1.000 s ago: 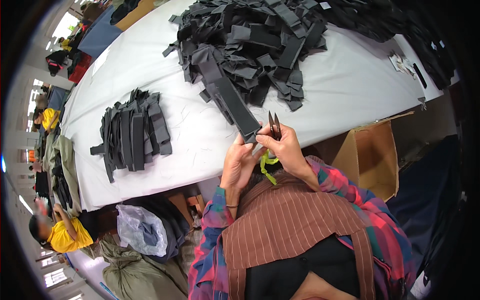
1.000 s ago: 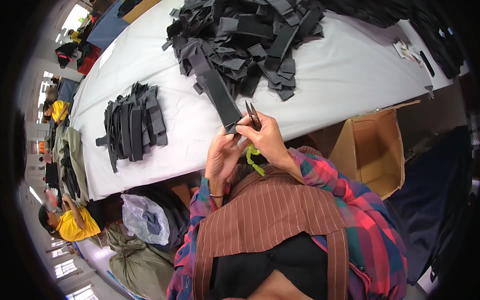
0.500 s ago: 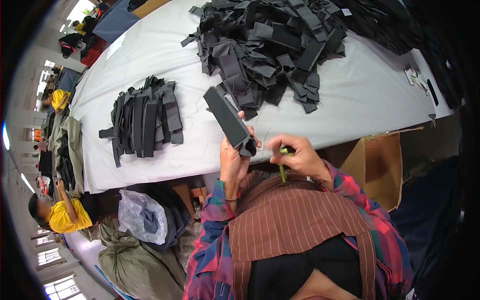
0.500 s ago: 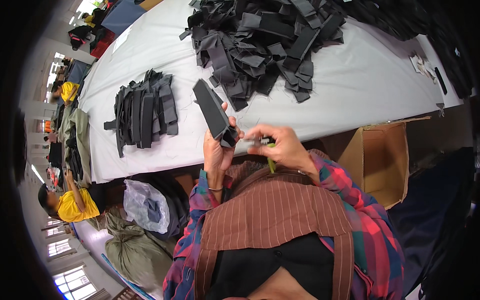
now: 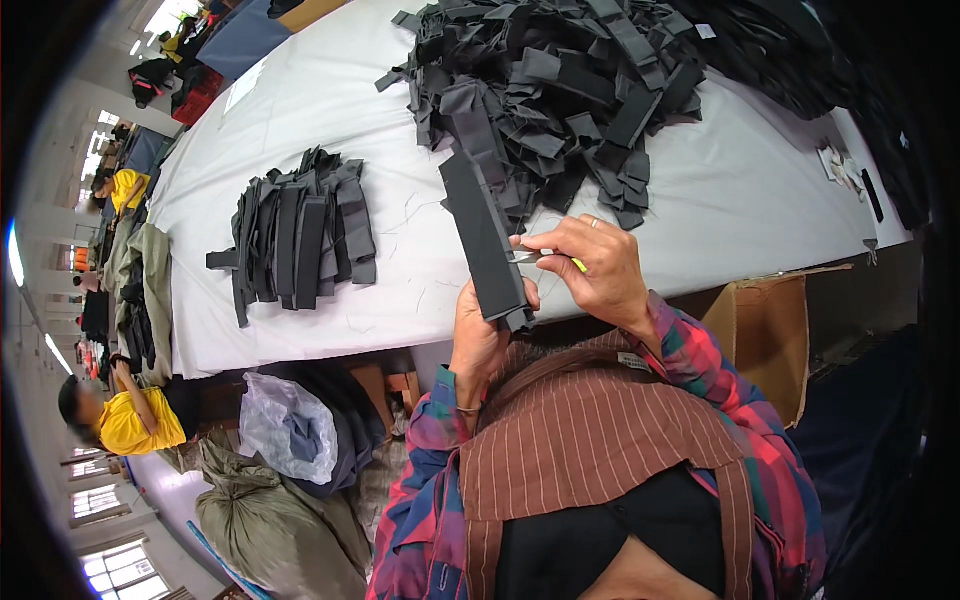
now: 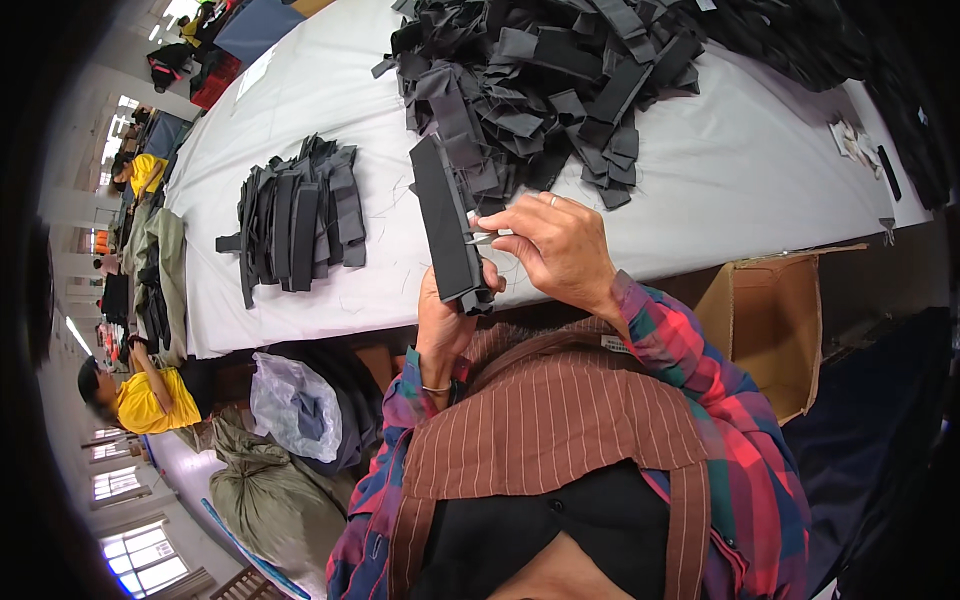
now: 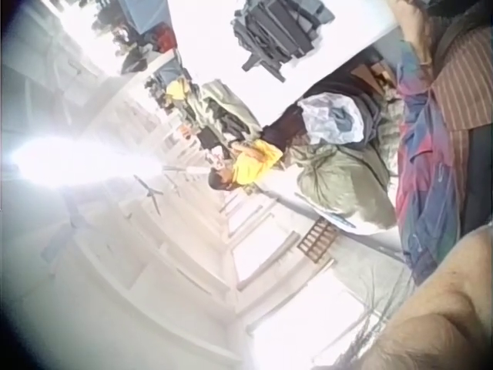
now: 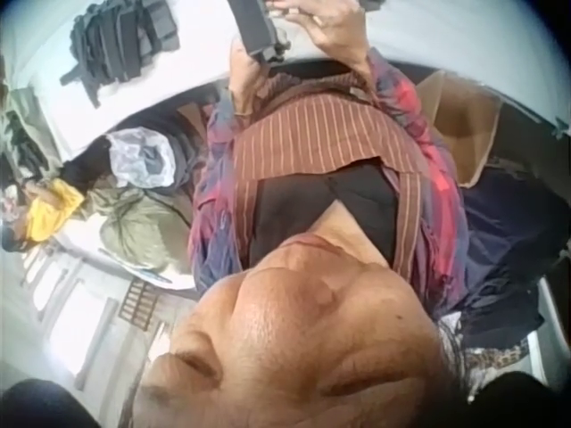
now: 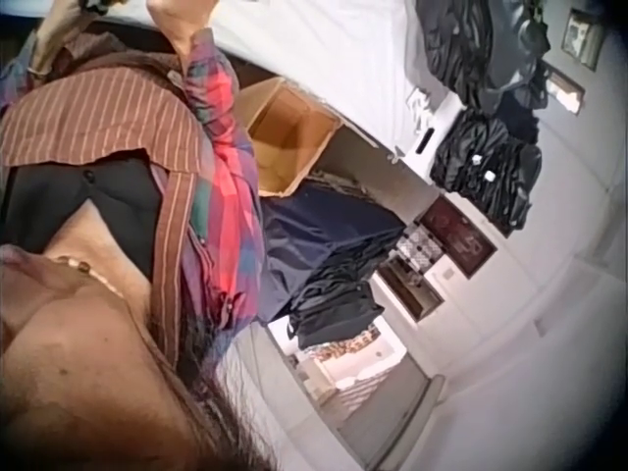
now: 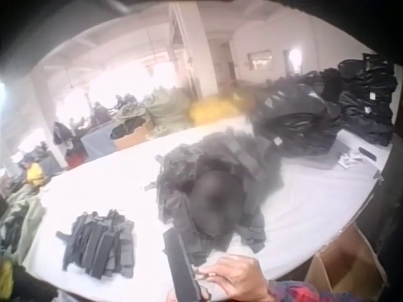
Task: The person is trimming excess threads or fabric from black textile strips using thread snippers at a workbench.
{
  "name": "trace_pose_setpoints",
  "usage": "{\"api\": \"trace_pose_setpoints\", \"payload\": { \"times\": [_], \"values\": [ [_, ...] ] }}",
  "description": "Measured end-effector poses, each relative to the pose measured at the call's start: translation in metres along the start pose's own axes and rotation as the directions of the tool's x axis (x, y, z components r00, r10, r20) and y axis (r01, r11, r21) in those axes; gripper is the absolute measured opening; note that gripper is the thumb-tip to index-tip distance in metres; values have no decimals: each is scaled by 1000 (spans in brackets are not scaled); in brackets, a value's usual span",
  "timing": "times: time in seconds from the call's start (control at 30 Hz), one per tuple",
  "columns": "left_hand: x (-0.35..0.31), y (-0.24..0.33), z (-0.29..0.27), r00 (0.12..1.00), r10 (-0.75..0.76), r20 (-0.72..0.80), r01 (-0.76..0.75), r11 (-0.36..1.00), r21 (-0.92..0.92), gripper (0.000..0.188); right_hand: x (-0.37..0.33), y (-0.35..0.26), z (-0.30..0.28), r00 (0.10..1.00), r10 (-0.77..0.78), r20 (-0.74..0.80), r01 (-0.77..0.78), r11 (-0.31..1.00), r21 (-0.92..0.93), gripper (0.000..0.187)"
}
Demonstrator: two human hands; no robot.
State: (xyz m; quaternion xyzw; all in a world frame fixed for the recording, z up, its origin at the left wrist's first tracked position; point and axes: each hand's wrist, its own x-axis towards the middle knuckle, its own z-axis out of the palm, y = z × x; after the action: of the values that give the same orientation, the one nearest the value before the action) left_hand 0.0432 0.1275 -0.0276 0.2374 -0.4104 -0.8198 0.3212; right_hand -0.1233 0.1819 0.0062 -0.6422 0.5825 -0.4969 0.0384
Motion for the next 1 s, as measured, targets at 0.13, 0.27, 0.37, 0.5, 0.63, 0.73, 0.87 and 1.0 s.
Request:
{"api": "trace_pose_setpoints", "payload": {
  "times": [0.13,0.27,0.37,0.5,0.63,0.73,0.87,1.0],
  "values": [
    [-1,0,1,999,-26,-22,25,999,-19,42,-1,2,-2,1000,3,-22,-3,1000,-13,25],
    [-1,-1,1,1000,-17,-3,17,1000,-21,42,-2,4,-4,1000,10,11,-9,998,-62,25],
    [-1,0,3,1000,-26,-11,25,1000,-15,42,-3,3,-5,1000,8,14,-7,997,-74,25],
    [-1,-7,-3,1000,-18,19,18,1000,-18,41,-3,2,-4,1000,18,22,-17,997,-69,23],
    [-1,-8,-3,998,-23,55,23,1000,2,36,-4,2,-2,1000,18,-2,-18,1000,-1,20],
    [-4,-5,-3,995,-96,37,95,995,33,33,-7,4,-3,998,54,12,-55,998,39,16],
    [-4,-12,-3,998,-51,35,48,995,88,29,-9,-1,-4,981,182,70,-189,976,109,14],
    [-4,-14,-3,999,-16,31,9,976,217,23,-11,-6,-1,975,176,135,-182,982,38,14]
  ]
}}
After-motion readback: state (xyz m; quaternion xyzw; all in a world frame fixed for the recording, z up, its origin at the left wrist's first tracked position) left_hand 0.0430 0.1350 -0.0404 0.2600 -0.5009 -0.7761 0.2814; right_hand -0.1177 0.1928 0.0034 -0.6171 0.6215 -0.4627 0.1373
